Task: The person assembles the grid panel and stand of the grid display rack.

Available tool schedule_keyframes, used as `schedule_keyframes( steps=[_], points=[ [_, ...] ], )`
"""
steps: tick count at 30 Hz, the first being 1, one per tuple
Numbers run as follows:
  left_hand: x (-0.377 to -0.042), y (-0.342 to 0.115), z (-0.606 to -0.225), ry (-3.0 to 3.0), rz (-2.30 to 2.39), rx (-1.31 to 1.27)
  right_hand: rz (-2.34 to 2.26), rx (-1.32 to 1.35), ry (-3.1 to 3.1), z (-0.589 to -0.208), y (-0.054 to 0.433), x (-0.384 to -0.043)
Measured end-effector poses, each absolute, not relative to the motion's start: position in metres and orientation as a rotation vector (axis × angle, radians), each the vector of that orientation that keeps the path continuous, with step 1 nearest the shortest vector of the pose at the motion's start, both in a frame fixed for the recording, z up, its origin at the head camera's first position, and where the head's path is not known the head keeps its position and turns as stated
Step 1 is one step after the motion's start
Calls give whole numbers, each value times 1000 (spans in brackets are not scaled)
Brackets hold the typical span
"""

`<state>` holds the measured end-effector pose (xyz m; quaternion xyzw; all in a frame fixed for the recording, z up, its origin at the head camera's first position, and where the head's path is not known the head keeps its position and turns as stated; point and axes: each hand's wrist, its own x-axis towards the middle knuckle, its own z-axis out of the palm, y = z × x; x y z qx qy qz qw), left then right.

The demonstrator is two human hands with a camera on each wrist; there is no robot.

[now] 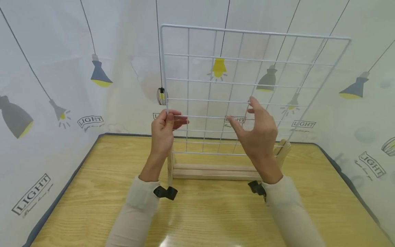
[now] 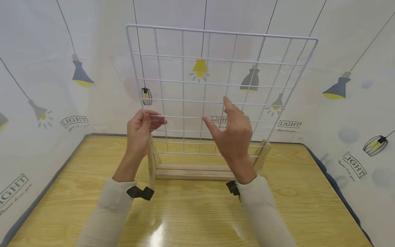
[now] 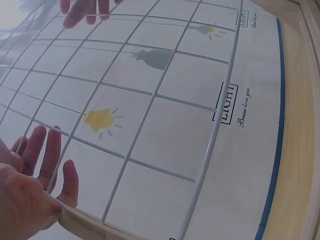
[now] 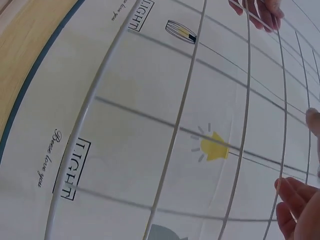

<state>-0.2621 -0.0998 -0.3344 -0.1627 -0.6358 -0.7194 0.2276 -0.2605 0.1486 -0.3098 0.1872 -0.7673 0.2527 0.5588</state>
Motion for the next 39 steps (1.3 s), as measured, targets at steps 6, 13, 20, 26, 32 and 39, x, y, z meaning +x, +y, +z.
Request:
schedule_keyframes(
  steps=[6,13,20,26,32,39],
  points=[
    [-261,-98,-333,-1694,-2018,-451,725,262,-1538,-302,180,-261],
    [-261,-100,-332,-1700,-2013,-438,1149,-4,-1578,-288,221,-256],
    [-261,-98,-331,-1726,-2006,-430,1746,80,-1533,-296,249,-267],
    [-261,-97,-329,-1699,-2037,-397,1869,138,-1463,-294,251,-270],
    [-261,-98,-328,-1678,-2075,-396,1887,173,-1434,-293,251,-269],
    [-260,-102,-328,-1766,-2052,-411,1904,202,-1394,-295,251,-270]
  ],
)
